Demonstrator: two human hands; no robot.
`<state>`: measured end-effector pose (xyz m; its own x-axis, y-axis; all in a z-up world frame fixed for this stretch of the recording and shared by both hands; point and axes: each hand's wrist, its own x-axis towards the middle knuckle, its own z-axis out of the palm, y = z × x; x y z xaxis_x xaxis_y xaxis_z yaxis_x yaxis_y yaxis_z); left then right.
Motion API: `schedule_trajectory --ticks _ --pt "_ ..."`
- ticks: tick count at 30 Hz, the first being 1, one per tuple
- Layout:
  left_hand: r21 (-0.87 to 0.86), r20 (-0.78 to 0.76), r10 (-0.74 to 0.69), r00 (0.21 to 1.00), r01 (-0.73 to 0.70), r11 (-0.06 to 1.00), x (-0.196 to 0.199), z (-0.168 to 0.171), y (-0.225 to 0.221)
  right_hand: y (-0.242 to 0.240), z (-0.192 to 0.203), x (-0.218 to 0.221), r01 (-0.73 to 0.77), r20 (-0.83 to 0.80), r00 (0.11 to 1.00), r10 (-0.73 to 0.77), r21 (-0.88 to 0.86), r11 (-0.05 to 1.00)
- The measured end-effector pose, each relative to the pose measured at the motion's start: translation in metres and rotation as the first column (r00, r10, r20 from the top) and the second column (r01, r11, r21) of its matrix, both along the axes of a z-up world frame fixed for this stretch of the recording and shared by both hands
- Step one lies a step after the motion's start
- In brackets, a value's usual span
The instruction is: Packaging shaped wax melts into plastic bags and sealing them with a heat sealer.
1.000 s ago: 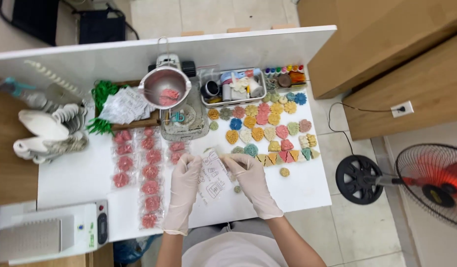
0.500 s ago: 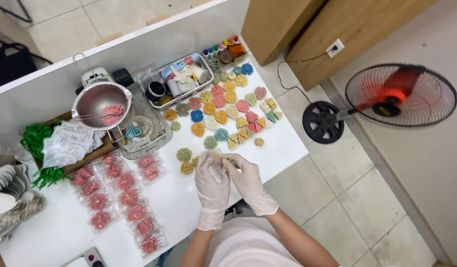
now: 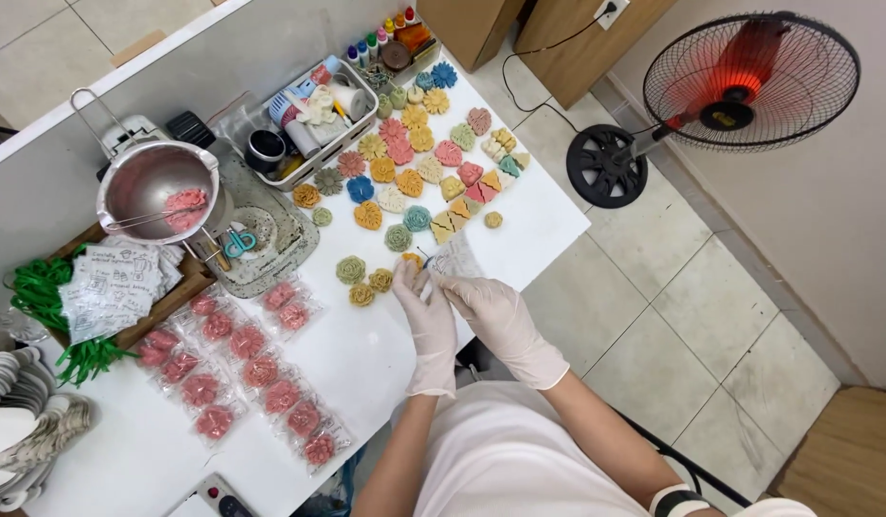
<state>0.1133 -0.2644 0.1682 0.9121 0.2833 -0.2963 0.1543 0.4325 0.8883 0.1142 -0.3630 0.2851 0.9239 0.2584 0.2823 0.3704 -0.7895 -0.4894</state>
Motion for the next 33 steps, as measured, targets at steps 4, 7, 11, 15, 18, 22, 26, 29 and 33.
schedule_trajectory --ticks 4,7,11,15,18,22,26,29,33 --pt "0.553 0.203 -0.125 0.971 -0.008 0.833 0.006 0.045 0.012 0.0 0.005 0.007 -0.078 0.038 0.996 0.078 -0.013 0.997" --pt "0.484 0.082 -0.199 0.977 0.135 0.865 0.012 0.06 0.018 -0.004 -0.003 0.01 -0.133 0.037 0.99 0.135 -0.058 0.989" --pt "0.155 -0.007 -0.095 0.995 0.095 0.983 0.013 0.011 0.01 -0.005 -0.013 0.015 -0.205 0.07 0.975 0.213 -0.109 0.973" --pt "0.34 0.246 0.039 0.968 -0.124 0.932 0.014 -0.041 -0.01 -0.005 -0.001 0.029 -0.189 0.021 0.981 0.191 -0.053 0.98" --pt "0.417 0.126 0.16 0.979 -0.198 0.887 0.021 -0.043 -0.021 -0.019 -0.03 0.039 -0.201 -0.049 0.979 0.198 -0.071 0.977" --pt "0.571 0.036 0.207 0.978 -0.19 0.799 0.026 -0.038 -0.039 -0.032 -0.033 0.051 -0.197 -0.102 0.978 0.18 -0.182 0.963" --pt "0.482 0.062 0.276 0.959 -0.271 0.833 0.038 0.013 -0.047 -0.035 -0.023 0.058 -0.107 -0.046 0.994 0.104 -0.062 0.992" --pt "0.372 0.089 0.306 0.948 -0.316 0.873 0.042 0.003 -0.053 -0.037 -0.02 0.067 -0.082 -0.06 0.995 0.083 0.022 0.996" --pt "0.65 0.11 0.233 0.966 -0.247 0.719 0.042 -0.006 -0.053 -0.039 -0.038 0.082 -0.075 -0.143 0.987 0.079 0.036 0.997"
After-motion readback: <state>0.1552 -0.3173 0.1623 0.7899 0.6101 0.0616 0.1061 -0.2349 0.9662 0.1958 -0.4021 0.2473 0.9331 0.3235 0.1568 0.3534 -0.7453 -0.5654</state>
